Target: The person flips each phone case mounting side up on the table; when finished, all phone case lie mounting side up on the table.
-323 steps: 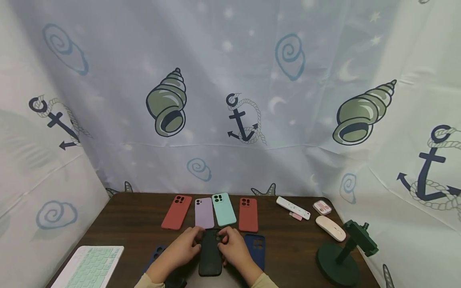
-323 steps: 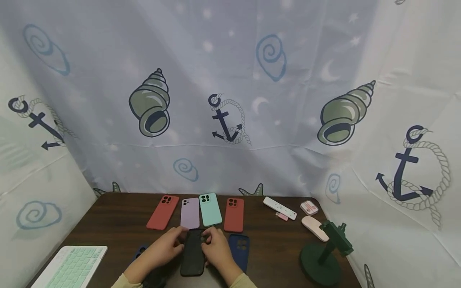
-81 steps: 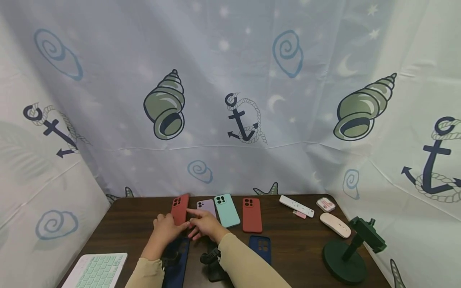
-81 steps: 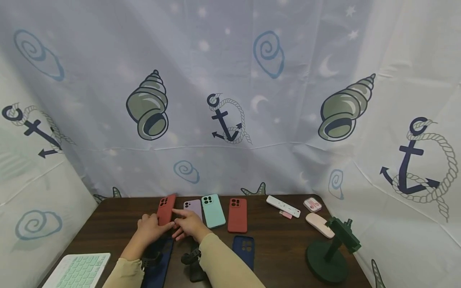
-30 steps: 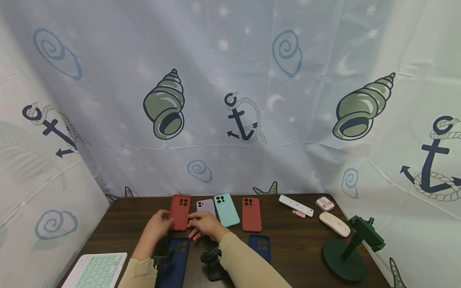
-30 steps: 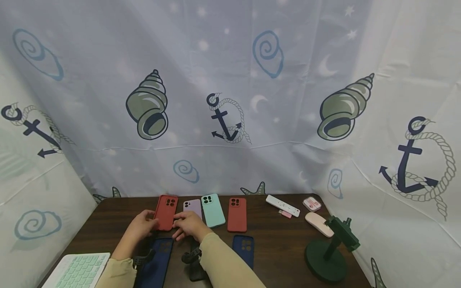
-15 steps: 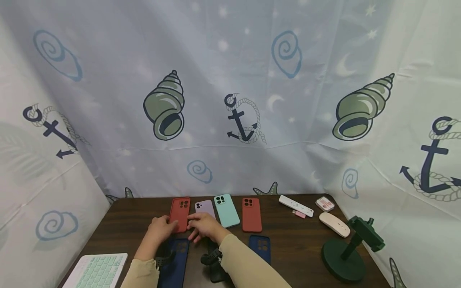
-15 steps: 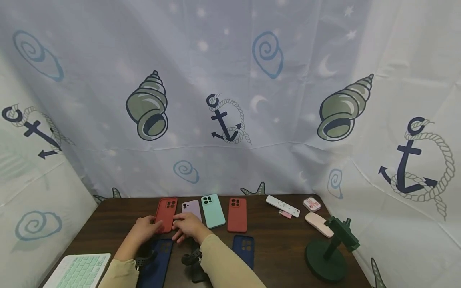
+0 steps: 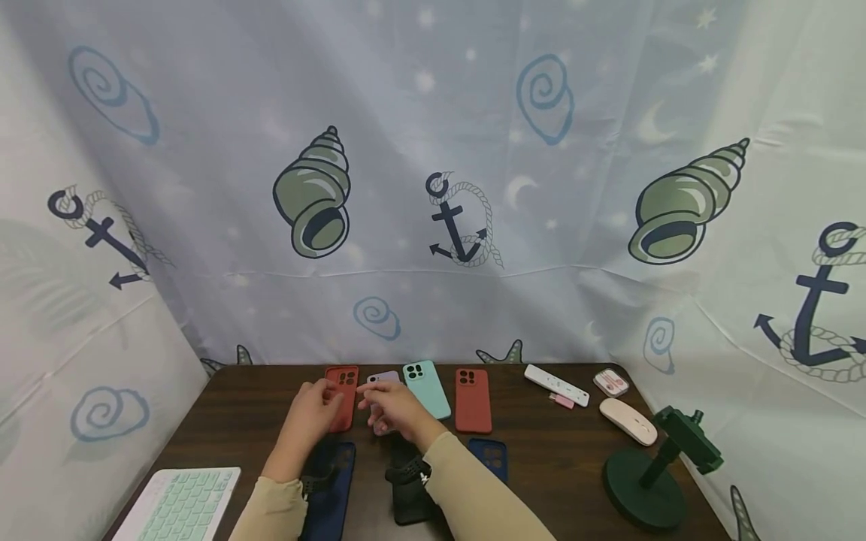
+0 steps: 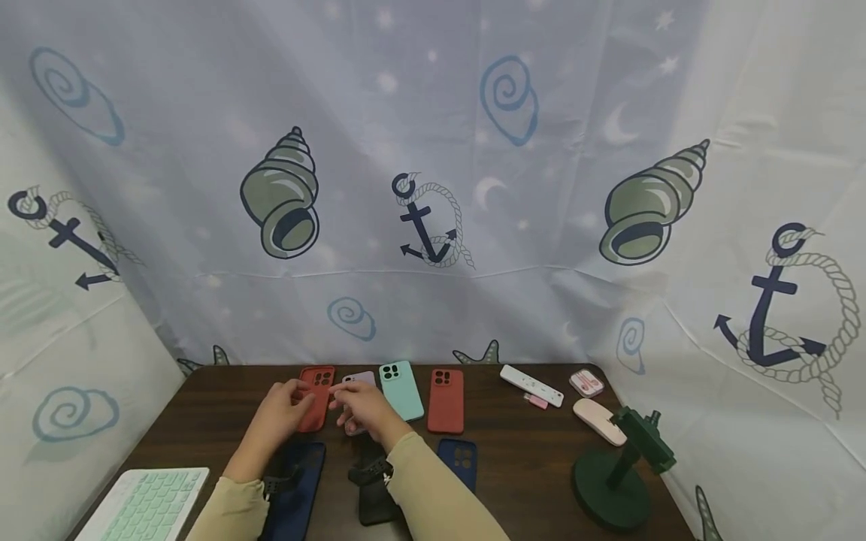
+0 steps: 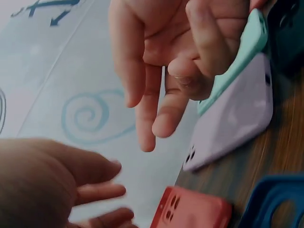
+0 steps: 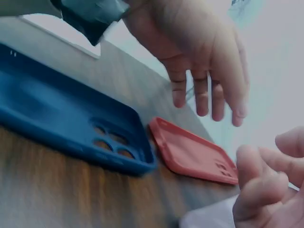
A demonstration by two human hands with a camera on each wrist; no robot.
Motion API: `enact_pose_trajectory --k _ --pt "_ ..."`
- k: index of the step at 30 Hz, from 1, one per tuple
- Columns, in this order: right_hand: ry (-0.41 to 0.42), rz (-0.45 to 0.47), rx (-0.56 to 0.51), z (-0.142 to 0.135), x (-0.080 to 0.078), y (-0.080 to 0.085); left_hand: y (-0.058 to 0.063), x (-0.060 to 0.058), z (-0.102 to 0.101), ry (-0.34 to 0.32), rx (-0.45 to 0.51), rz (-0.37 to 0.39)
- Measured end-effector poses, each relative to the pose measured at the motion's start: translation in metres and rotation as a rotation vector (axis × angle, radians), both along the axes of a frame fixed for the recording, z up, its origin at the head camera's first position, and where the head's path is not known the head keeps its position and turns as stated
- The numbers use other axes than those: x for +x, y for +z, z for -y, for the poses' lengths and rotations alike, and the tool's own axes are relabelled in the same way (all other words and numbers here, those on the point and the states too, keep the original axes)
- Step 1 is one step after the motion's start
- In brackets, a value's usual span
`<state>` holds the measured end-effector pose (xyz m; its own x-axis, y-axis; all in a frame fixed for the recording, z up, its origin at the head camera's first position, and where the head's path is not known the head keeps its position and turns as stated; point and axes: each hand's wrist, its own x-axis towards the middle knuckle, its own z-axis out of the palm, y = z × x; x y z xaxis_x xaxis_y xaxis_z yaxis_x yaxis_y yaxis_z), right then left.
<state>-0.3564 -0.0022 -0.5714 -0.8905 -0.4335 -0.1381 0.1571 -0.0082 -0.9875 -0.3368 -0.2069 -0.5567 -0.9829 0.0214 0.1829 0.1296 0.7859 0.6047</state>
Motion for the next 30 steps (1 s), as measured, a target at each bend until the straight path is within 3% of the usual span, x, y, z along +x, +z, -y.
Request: enact_pose_trajectory --k 5,13,17,22,30 --pt "-0.124 -0.054 0.116 -0.014 -0.001 0.003 0.001 0.000 -0.021 -0.065 0.079 -0.031" --pt "-0.301 -0.057 0.334 -0.036 0.005 0.001 -0.019 -0.008 -0.049 -0.123 0.085 -0.090" --pt "-0.313 -0.044 0.404 -0.042 0.008 0.000 -0.027 -0.009 -0.056 -0.143 0.047 -0.132" --pt "-0.303 -0.049 0.490 -0.053 0.013 0.004 -0.033 -0.006 -0.059 -0.178 0.046 -0.102" --pt "-0.211 -0.157 0.592 -0.059 0.020 0.002 -0.044 -0.002 -0.055 -0.195 0.020 -0.099"
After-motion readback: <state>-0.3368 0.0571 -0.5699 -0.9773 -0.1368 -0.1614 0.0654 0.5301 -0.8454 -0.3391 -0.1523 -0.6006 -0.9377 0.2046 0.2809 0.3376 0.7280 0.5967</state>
